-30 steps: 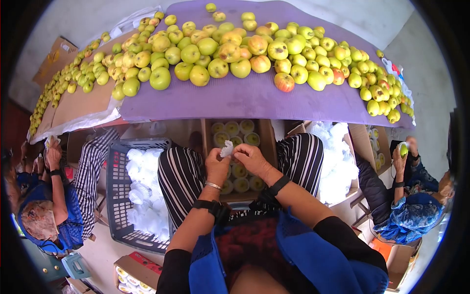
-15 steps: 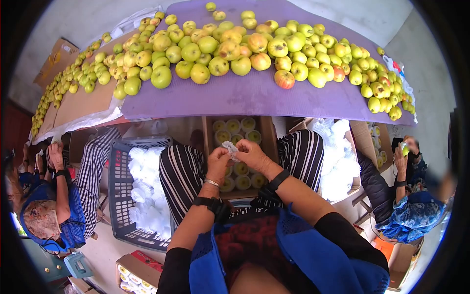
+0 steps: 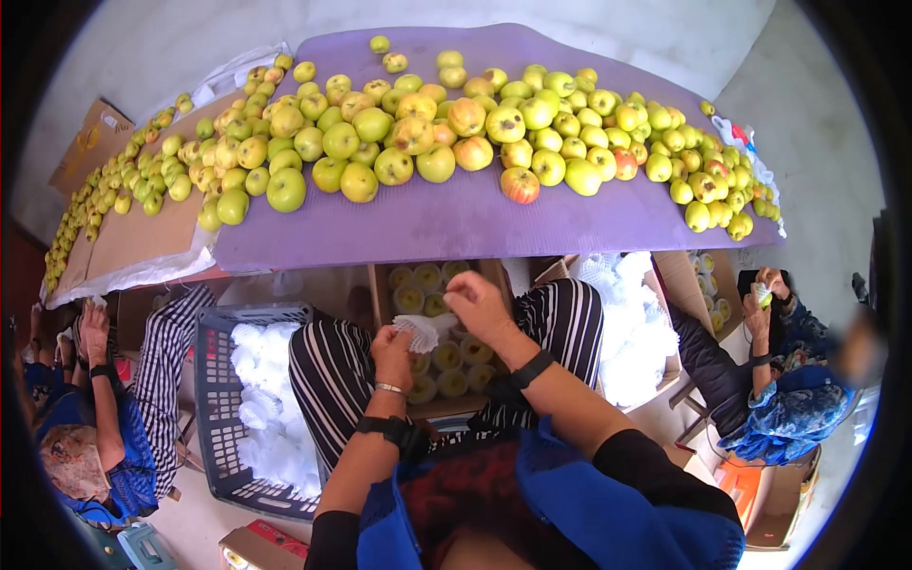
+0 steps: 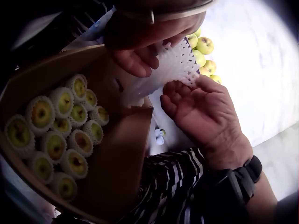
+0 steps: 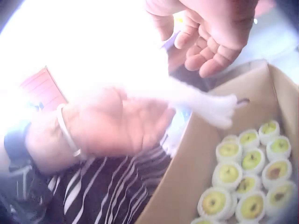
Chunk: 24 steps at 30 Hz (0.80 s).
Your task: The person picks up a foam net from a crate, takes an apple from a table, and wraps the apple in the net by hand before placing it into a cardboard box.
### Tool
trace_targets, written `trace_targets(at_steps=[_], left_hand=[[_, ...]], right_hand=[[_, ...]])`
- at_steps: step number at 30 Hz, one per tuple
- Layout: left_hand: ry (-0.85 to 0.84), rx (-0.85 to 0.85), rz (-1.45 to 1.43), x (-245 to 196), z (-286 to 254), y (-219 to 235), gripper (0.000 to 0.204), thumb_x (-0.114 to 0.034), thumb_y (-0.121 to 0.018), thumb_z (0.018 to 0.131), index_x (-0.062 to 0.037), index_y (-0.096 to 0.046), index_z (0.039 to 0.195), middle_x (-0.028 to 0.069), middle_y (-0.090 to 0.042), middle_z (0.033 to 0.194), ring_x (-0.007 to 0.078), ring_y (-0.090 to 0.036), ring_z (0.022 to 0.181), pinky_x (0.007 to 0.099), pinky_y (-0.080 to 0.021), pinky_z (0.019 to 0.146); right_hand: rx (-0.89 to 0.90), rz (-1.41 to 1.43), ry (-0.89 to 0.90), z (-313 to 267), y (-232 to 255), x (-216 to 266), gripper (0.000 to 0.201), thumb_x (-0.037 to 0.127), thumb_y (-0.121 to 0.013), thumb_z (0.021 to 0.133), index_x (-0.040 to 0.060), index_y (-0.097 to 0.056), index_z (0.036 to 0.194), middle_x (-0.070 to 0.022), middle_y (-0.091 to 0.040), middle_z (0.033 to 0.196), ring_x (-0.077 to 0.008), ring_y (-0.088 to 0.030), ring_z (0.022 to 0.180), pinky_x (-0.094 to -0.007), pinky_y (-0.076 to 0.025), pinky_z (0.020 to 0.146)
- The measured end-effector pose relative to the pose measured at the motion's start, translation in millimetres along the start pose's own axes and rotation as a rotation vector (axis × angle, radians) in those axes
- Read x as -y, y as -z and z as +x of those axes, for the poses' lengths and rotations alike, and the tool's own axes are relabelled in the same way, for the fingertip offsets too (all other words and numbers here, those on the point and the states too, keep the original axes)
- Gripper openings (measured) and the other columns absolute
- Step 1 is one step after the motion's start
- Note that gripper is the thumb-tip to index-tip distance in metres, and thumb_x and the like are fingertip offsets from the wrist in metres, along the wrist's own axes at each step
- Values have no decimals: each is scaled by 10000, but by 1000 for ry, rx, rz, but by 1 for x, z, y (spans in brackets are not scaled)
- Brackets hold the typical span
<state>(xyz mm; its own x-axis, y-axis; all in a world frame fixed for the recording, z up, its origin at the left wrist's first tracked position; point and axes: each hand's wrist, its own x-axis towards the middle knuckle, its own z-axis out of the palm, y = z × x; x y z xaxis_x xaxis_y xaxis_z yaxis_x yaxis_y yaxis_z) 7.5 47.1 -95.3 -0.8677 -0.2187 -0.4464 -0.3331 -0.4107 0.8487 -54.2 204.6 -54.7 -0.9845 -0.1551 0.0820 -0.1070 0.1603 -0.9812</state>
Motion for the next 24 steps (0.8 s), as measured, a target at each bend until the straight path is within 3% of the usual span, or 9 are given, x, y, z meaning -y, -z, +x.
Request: trace_targets(at_steps=[1,2,3,5,7,9,17,21,24], left_hand=[[16,-3,11,1,1,1,33,-98,-500,791,-70,-493,806,35,-578,797,131,-571,688,248,-468,540],[33,-7,25,2,2,2,27,-101,-497,792,-76,-491,799,32,-578,795,130,-570,690,250,-461,537],[31,-7,24,1,1,1,27,-101,-497,792,-76,-491,799,32,-578,795,130,-570,690,250,-461,537],[62,-57,-39,-1,0,-4,61,-84,-528,770,-67,-488,728,20,-553,701,121,-545,601,233,-427,449],[72,-56,-53,1,3,-4,59,-83,-526,771,-68,-488,729,21,-552,700,121,-541,592,231,-422,444],[81,-59,-67,3,3,-3,56,-82,-524,771,-68,-488,730,22,-551,698,120,-537,582,228,-416,440],[99,-43,2,0,0,-3,74,-118,-515,788,-83,-462,749,36,-567,749,129,-557,617,232,-448,491],[94,-51,-25,-2,-2,-4,32,-96,-512,773,-67,-505,762,15,-550,718,109,-529,617,228,-426,481],[89,-38,-4,2,0,0,37,-100,-513,771,-64,-506,776,11,-552,734,106,-531,635,229,-428,485]], right_hand=[[-196,-109,213,9,9,12,146,90,-580,712,12,-529,824,-54,-537,712,-118,-500,606,-244,-416,566],[-306,-173,149,16,20,31,151,93,-578,713,18,-523,831,-81,-527,717,-153,-500,596,-250,-416,563],[-433,-279,304,28,33,43,161,79,-566,712,12,-517,849,-123,-532,762,-222,-519,651,-294,-425,603],[-571,-482,422,52,60,47,217,56,-535,722,-18,-484,919,-199,-513,898,-361,-474,879,-408,-364,782],[-656,-606,432,75,78,52,261,57,-536,723,-24,-475,963,-211,-509,948,-367,-463,911,-420,-346,818],[-655,-615,386,98,92,26,269,57,-536,721,-23,-480,972,-217,-512,957,-368,-464,915,-422,-349,821],[-513,-520,169,97,84,41,340,166,-620,682,3,-557,973,-192,-555,912,-265,-541,793,-349,-434,718],[-561,-597,78,104,75,44,450,249,-675,624,-5,-555,975,-199,-559,922,-281,-546,828,-354,-427,740],[-437,-506,-96,116,76,32,553,309,-701,573,-30,-544,980,-207,-558,950,-317,-541,882,-363,-423,760]])
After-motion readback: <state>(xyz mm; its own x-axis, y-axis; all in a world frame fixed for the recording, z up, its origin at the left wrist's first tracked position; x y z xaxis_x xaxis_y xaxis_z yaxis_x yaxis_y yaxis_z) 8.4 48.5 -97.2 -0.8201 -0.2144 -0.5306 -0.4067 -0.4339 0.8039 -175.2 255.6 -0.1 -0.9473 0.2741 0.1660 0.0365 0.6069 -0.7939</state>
